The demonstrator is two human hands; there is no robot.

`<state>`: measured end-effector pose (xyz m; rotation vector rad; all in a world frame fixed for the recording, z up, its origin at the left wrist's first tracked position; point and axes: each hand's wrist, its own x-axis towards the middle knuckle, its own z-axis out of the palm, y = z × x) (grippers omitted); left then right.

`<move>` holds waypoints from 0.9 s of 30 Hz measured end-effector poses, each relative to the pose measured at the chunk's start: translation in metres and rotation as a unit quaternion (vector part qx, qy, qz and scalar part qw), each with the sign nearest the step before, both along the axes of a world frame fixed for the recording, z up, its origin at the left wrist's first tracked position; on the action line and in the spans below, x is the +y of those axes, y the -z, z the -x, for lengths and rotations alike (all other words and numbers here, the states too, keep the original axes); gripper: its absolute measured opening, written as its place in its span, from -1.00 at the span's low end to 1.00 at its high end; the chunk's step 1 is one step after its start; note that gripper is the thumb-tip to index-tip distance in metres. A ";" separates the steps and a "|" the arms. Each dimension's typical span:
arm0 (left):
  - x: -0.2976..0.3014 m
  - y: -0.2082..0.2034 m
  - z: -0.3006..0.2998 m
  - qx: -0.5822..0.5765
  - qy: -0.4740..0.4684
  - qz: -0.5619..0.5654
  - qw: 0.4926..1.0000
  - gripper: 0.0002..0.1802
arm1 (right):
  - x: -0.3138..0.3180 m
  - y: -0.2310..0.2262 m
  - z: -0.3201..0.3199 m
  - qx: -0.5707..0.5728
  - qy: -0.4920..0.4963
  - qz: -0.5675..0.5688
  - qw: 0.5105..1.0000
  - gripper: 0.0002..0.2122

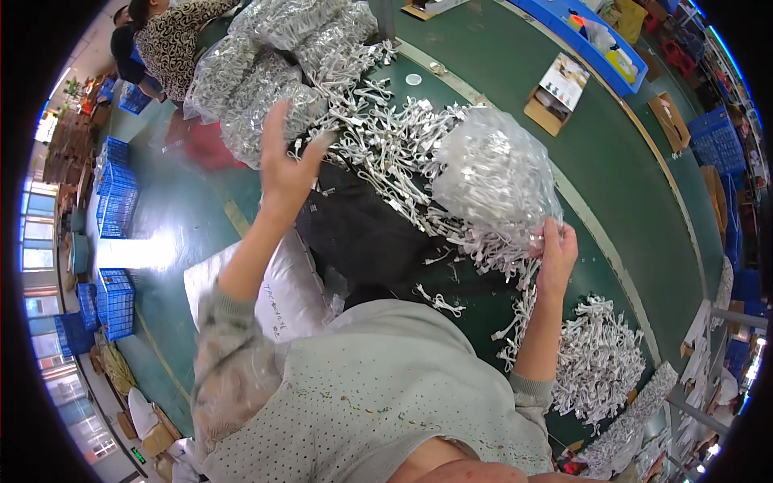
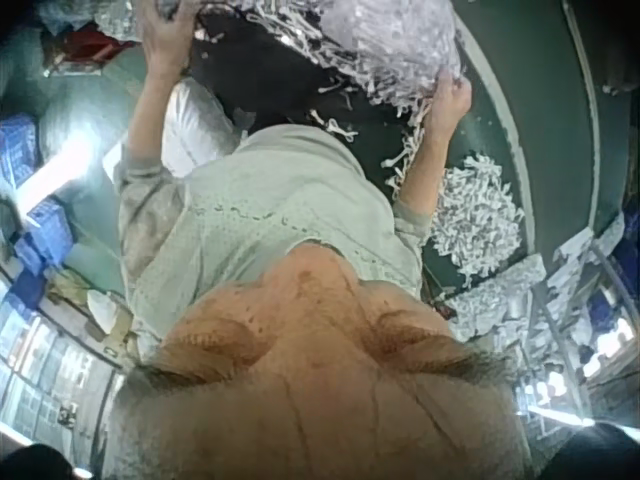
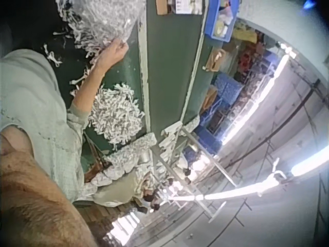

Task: Sorting and packaging white electronic cables into small cardboard boxes on a factory assembly line.

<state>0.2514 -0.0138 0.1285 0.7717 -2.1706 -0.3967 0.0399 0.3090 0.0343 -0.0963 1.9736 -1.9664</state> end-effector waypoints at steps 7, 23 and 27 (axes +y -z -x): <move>0.051 0.162 -0.133 0.166 -0.136 -0.485 0.848 -0.27 | 0.010 0.014 -0.004 -0.033 -0.017 -0.014 0.999 -0.81; 0.082 0.141 -0.004 0.131 -0.271 -0.370 0.879 -0.20 | -0.012 -0.007 0.007 -0.130 -0.043 0.032 0.990 -0.75; 0.085 0.121 0.018 0.111 -0.184 -0.268 0.939 -0.19 | -0.032 -0.022 0.014 -0.240 -0.102 0.182 0.948 -0.72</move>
